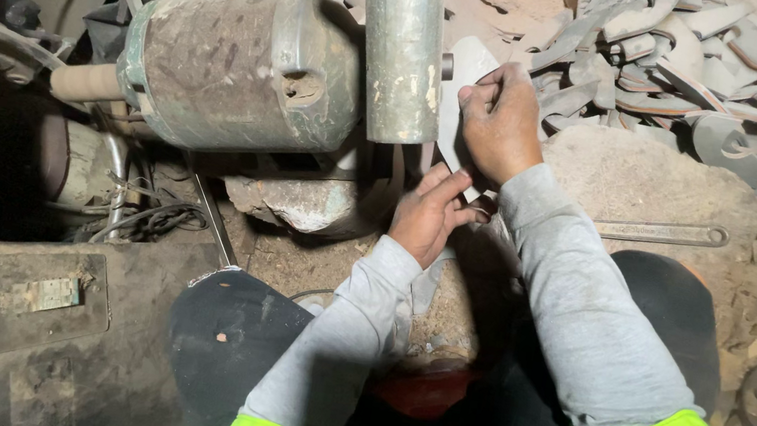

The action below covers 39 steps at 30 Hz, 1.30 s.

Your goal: The person sits on the floor and uses a bench grinder to smooth the edges of a gray shoe sole or insole. They repeatedly press the edges against the rotating wheel, turning the part to work different sides.

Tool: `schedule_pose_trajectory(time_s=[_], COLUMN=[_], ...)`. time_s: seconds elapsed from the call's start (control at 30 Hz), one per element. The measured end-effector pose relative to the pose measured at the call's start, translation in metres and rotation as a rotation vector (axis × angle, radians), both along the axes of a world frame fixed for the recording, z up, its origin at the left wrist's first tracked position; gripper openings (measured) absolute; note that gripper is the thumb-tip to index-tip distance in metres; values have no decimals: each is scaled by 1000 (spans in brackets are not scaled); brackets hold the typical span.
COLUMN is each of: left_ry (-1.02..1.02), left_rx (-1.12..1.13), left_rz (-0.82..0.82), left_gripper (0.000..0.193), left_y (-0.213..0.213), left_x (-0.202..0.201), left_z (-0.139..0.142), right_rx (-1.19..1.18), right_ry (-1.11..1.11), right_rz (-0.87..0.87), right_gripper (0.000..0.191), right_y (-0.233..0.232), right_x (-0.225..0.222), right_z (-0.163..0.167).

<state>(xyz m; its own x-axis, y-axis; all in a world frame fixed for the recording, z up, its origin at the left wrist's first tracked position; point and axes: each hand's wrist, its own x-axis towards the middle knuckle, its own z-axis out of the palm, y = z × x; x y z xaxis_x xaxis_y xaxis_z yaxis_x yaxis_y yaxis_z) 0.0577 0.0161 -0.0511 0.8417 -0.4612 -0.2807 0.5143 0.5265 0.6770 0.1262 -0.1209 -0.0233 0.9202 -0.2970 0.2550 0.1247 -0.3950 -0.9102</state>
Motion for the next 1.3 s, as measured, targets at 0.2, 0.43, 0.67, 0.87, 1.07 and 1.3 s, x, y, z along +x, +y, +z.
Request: schedule_pose_trajectory(time_s=[0.2, 0.43, 0.67, 0.87, 1.07, 1.3], left_ry=[5, 46, -347, -375, -696, -805], left_rx=[-33, -24, 522, 869, 1242, 1226], left_rz=[-22, 64, 323, 300, 86, 90], left_gripper=[8, 7, 15, 19, 37, 42], left_y=[3, -19, -100, -72, -9, 16], left_x=[4, -45, -120, -103, -68, -57], left_z=[-4, -17, 7, 19, 12, 7], right_rx=[-45, -141, -165, 396, 532, 498], right_ry=[-35, -27, 446, 427, 340, 326], right_rz=[-43, 149, 827, 797, 505, 554], right_gripper=[23, 21, 19, 35, 23, 22], right_y=[3, -3, -57, -64, -55, -42], right_x=[0, -37, -68, -78, -73, -65], right_z=[1, 21, 74, 73, 45, 28])
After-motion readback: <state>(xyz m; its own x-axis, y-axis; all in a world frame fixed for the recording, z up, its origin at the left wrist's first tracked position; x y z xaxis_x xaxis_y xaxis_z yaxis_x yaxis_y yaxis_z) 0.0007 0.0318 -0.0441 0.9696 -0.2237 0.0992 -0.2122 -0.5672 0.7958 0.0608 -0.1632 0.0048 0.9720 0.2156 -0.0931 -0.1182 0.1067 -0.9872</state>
